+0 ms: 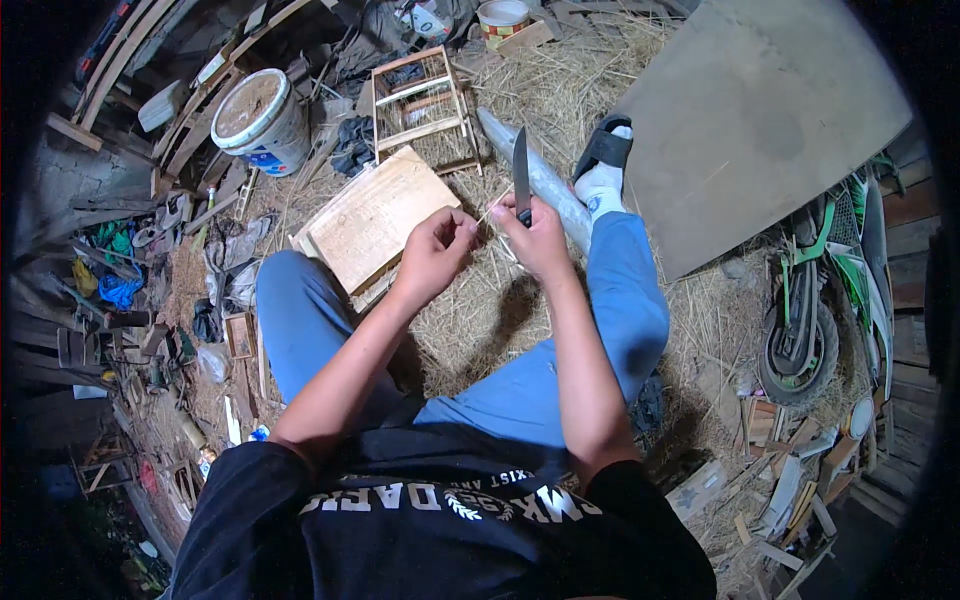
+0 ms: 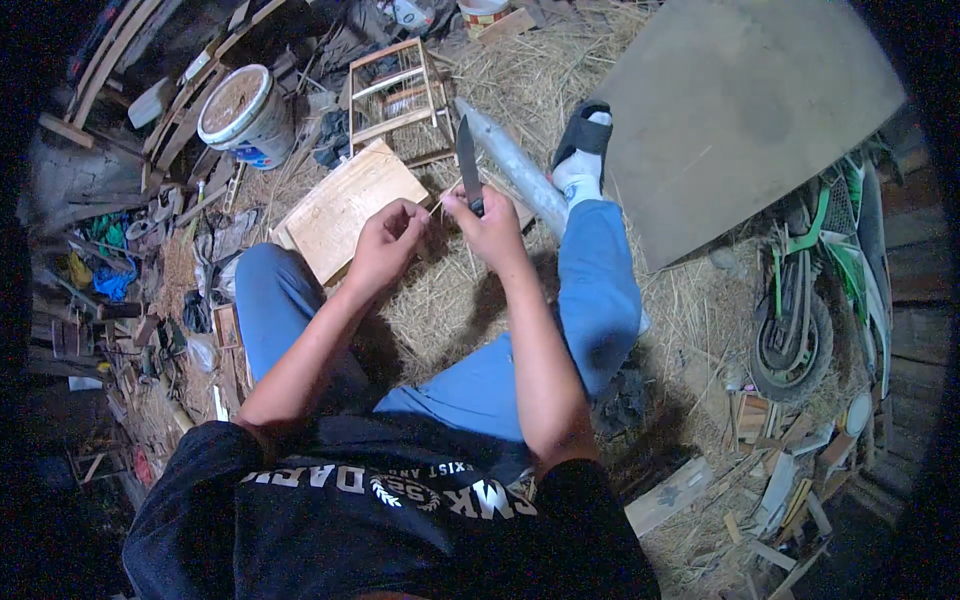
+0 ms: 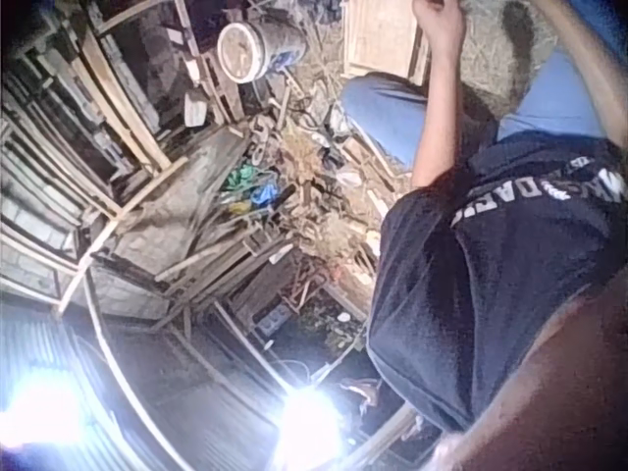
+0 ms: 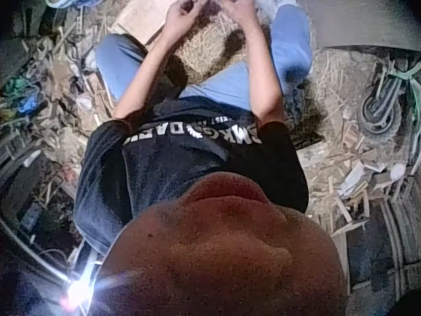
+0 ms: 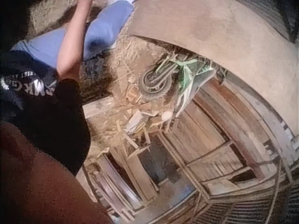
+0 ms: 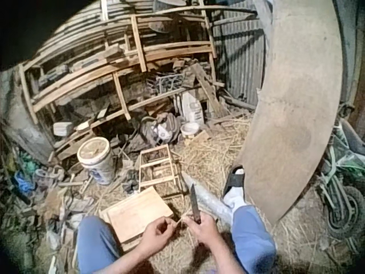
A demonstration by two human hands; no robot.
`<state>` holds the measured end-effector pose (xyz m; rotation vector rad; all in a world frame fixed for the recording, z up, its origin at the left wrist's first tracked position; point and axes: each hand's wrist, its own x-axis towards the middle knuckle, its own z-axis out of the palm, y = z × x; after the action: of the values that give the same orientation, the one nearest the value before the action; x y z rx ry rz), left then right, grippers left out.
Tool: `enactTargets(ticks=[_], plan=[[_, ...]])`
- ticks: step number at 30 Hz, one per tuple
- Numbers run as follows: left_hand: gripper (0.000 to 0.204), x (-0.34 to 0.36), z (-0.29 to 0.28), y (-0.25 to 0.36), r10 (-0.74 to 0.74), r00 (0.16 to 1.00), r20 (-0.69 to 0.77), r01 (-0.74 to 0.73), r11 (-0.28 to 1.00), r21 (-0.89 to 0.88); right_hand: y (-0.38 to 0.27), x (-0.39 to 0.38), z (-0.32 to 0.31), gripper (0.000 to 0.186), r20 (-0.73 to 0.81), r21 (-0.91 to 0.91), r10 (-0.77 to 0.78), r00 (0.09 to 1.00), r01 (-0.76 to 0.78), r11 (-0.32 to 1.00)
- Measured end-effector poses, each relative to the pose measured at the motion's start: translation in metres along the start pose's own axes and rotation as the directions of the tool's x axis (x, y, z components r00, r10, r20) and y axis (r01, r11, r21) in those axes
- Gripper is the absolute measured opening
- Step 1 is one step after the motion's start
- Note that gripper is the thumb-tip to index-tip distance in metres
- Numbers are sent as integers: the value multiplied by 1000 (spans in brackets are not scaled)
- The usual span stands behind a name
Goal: The person whittles a thin strip of bamboo using a knife, scraping along its length to smooth it while holding it in their hands.
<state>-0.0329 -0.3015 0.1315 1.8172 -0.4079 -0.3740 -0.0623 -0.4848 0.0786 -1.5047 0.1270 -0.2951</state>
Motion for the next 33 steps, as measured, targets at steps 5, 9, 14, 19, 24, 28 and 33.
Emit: enactTargets(ticks=[5,9,14,19,24,28,33], plan=[[15,-5,-12,-14,3,999,44,-5,998,58,0,-7,6,20,2,-113,-57,998,57,992],[18,-8,-14,-21,-86,991,101,88,996,-13,0,-8,13,18,41,-100,-66,997,70,993],[21,-15,-18,-19,-2,995,101,0,1000,24,-11,-11,23,13,60,-64,-96,994,100,993],[21,-18,-23,-25,21,997,73,-29,993,111,-5,-9,29,14,43,-224,-138,989,145,964],[21,-21,-22,-28,-34,999,24,30,991,134,-14,-14,36,18,8,-328,-85,996,83,941],[19,-17,-22,-27,-58,997,44,46,973,226,-10,-10,33,19,10,-454,-108,994,101,885],[20,-13,-24,-27,-102,993,65,85,972,221,-4,-9,32,21,9,-467,-102,995,95,879]])
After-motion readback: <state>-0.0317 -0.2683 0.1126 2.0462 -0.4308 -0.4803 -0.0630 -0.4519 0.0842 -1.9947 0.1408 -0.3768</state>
